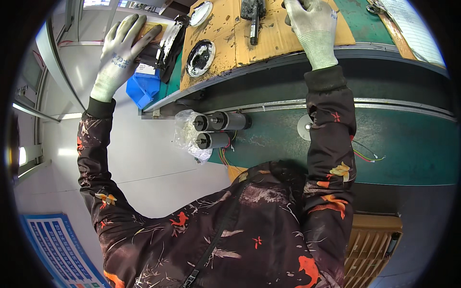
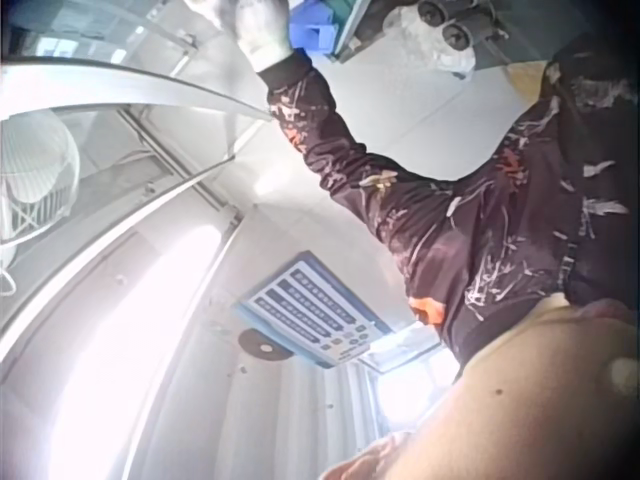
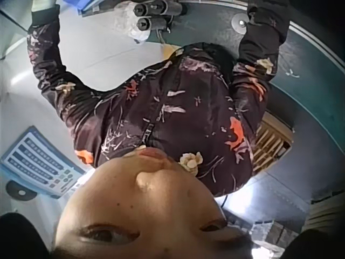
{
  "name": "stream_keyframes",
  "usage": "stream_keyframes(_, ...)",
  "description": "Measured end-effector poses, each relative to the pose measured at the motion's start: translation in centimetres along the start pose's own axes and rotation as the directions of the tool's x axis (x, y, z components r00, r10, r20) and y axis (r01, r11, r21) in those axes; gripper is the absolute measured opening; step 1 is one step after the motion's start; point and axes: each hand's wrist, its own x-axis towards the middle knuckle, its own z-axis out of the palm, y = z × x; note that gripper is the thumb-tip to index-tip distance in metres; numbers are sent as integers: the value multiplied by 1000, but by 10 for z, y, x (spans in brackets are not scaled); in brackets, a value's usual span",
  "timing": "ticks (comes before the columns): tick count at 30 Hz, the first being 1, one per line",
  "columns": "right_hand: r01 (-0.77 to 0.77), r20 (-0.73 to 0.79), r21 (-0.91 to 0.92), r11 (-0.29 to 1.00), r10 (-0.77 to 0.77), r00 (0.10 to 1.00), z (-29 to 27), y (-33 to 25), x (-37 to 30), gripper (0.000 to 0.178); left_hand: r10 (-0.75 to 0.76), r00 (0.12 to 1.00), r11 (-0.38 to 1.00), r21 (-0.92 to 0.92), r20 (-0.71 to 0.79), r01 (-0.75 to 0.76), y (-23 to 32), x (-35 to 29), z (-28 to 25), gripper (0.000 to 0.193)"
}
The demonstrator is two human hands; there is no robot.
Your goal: Assembling electronic components by applying a substance to parts and organizing them into a rack.
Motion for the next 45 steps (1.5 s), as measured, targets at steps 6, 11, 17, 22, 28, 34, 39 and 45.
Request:
stream_keyframes(6,2,13,-84,996,-1,1000,0,3,5,37,23,999,1000,15,28,-23,-1,-4,12,76)
stream_keyframes(11,7,4,-73,997,-7,1000,1,0,3,38,35,999,999,22,15,-35,5,-2,12,73)
stream_keyframes(17,63,-2,-131,989,-64,998,-5,-1,4,41,29,999,996,-91,19,-27,16,1,15,75)
stream_keyframes(22,87,59,-188,978,-77,995,5,-1,7,38,-13,1000,984,-176,17,16,15,-13,15,80)
stream_keyframes(28,300,-6,-454,839,-340,940,5,28,14,33,-84,996,950,-304,-26,72,15,-5,18,87)
stream_keyframes(34,262,-10,-374,890,-286,958,8,24,10,34,-60,998,960,-274,-10,55,14,-7,17,87)
stream_keyframes(39,257,-13,-395,882,-285,959,7,22,9,35,-51,999,970,-239,-4,48,15,-6,16,86)
stream_keyframes(45,285,-6,-406,868,-314,949,8,22,10,35,-27,1000,980,-196,13,29,13,-5,12,86)
